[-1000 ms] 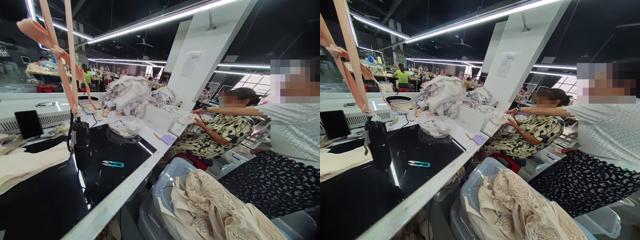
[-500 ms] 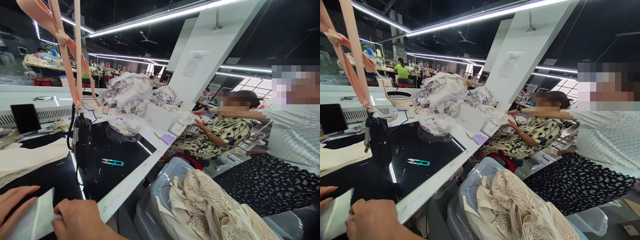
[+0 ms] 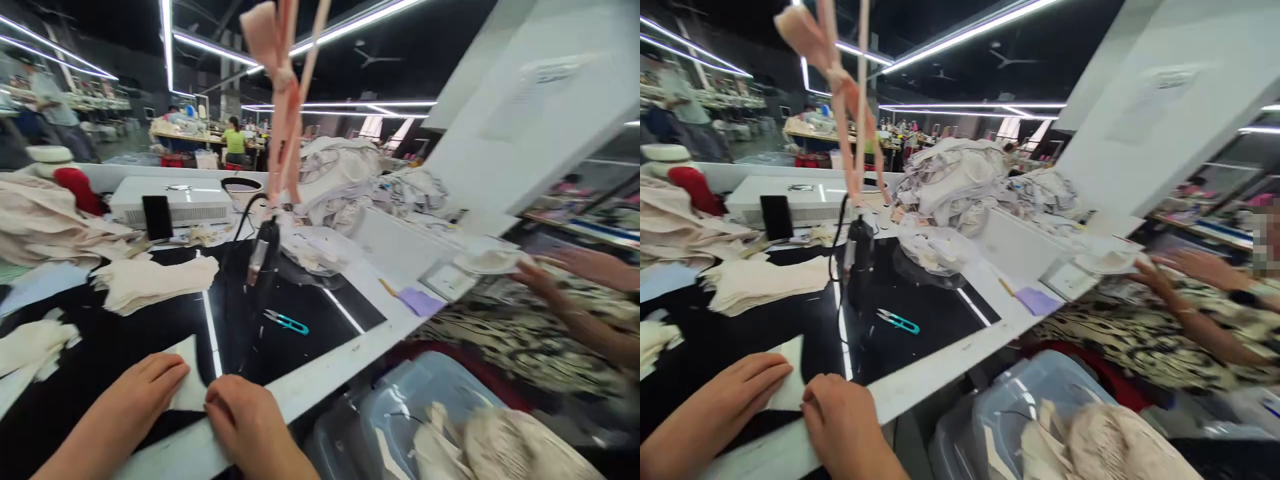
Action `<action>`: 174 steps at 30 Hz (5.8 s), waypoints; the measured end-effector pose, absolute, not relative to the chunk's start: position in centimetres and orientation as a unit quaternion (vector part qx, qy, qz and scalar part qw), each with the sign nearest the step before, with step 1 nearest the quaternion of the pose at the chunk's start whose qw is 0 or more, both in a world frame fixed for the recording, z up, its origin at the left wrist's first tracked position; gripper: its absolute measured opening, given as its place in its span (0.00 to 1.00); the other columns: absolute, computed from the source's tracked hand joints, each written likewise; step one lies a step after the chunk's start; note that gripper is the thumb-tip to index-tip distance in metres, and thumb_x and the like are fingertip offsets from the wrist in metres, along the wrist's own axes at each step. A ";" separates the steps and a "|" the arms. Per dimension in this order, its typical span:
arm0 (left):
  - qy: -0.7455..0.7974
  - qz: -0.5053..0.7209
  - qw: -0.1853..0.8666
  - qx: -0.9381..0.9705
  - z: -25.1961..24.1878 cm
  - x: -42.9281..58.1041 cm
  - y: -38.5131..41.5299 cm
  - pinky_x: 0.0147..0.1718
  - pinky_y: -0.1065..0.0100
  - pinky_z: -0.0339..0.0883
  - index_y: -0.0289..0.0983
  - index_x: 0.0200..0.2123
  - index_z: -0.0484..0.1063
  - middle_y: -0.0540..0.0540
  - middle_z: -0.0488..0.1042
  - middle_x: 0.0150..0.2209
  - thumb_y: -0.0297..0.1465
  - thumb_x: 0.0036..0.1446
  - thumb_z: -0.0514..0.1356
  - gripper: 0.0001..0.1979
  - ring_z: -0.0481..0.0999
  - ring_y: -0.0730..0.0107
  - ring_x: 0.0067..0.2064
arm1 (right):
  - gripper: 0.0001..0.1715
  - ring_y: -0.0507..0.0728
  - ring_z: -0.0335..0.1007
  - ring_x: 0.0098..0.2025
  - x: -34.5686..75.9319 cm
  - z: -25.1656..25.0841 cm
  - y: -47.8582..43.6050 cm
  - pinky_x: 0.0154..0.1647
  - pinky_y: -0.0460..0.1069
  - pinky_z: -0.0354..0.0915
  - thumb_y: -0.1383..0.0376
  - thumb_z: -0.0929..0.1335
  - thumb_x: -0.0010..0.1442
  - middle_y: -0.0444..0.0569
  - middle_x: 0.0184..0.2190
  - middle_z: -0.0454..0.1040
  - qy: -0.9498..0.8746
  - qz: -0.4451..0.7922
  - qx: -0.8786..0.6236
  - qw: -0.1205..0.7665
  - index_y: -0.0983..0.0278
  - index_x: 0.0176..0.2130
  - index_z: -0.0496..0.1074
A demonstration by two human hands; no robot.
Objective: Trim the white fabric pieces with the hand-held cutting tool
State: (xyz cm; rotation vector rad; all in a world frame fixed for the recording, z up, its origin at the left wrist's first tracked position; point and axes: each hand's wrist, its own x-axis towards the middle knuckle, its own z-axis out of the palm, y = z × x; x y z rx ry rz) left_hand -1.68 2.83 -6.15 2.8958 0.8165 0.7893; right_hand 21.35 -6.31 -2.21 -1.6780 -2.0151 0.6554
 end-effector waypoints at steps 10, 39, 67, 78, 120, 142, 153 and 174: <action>0.308 0.194 0.009 0.931 -2.9 1.5 1.0 0.51 0.60 0.78 0.35 0.44 0.74 0.43 0.78 0.45 0.18 0.66 0.59 0.09 0.80 0.62 0.47 | 0.25 0.55 0.75 0.26 31.3 -2.0 -3.5 0.21 0.46 0.69 0.44 0.73 0.56 0.46 0.30 0.78 -0.587 0.267 -0.637 0.423 0.58 0.45 0.77; 0.311 0.178 0.009 0.934 -4.1 3.1 1.5 0.48 0.62 0.75 0.36 0.44 0.68 0.42 0.75 0.44 0.13 0.63 0.51 0.14 0.76 0.60 0.49 | 0.31 0.50 0.72 0.26 20.6 3.7 6.3 0.28 0.49 0.73 0.64 0.75 0.59 0.38 0.35 0.74 -0.517 0.243 -0.345 0.745 0.52 0.57 0.64; 0.318 0.213 -0.026 0.924 -4.1 3.5 1.3 0.45 0.62 0.75 0.36 0.41 0.69 0.44 0.74 0.41 0.18 0.70 0.52 0.09 0.76 0.63 0.44 | 0.29 0.51 0.72 0.27 19.1 2.8 7.0 0.25 0.48 0.72 0.60 0.77 0.59 0.40 0.33 0.75 -0.499 0.364 -0.248 0.746 0.52 0.57 0.69; 0.335 0.187 -0.050 0.922 -4.4 3.3 0.5 0.47 0.60 0.75 0.33 0.43 0.73 0.43 0.76 0.41 0.19 0.71 0.53 0.10 0.77 0.63 0.42 | 0.27 0.51 0.71 0.27 19.0 2.3 7.0 0.28 0.48 0.72 0.61 0.76 0.61 0.39 0.33 0.75 -0.514 0.359 -0.241 0.740 0.52 0.57 0.68; 0.330 0.162 -0.097 0.925 -5.6 3.1 0.4 0.56 0.63 0.70 0.33 0.54 0.71 0.38 0.79 0.56 0.18 0.69 0.55 0.13 0.79 0.63 0.54 | 0.28 0.51 0.73 0.27 18.8 2.5 6.8 0.28 0.49 0.74 0.63 0.75 0.61 0.39 0.34 0.76 -0.513 0.363 -0.252 0.735 0.51 0.57 0.68; 0.333 0.179 -0.071 0.923 -5.8 3.0 0.4 0.52 0.62 0.72 0.35 0.54 0.70 0.40 0.79 0.54 0.17 0.69 0.54 0.15 0.80 0.63 0.50 | 0.27 0.51 0.72 0.26 18.2 2.6 6.7 0.27 0.49 0.72 0.63 0.74 0.61 0.38 0.31 0.74 -0.509 0.352 -0.292 0.729 0.53 0.56 0.64; 0.331 0.198 -0.092 0.918 -5.5 3.1 0.5 0.48 0.66 0.73 0.28 0.53 0.69 0.40 0.81 0.49 0.14 0.67 0.51 0.15 0.80 0.66 0.46 | 0.26 0.50 0.72 0.25 17.5 2.6 6.3 0.27 0.49 0.73 0.61 0.75 0.60 0.38 0.32 0.74 -0.513 0.365 -0.271 0.728 0.53 0.54 0.65; 0.335 0.190 -0.100 0.917 -4.6 3.3 0.2 0.45 0.65 0.72 0.26 0.54 0.70 0.42 0.80 0.45 0.14 0.67 0.51 0.15 0.79 0.65 0.43 | 0.25 0.50 0.73 0.26 17.4 2.5 6.4 0.28 0.49 0.73 0.62 0.74 0.62 0.38 0.32 0.75 -0.525 0.358 -0.262 0.727 0.53 0.55 0.66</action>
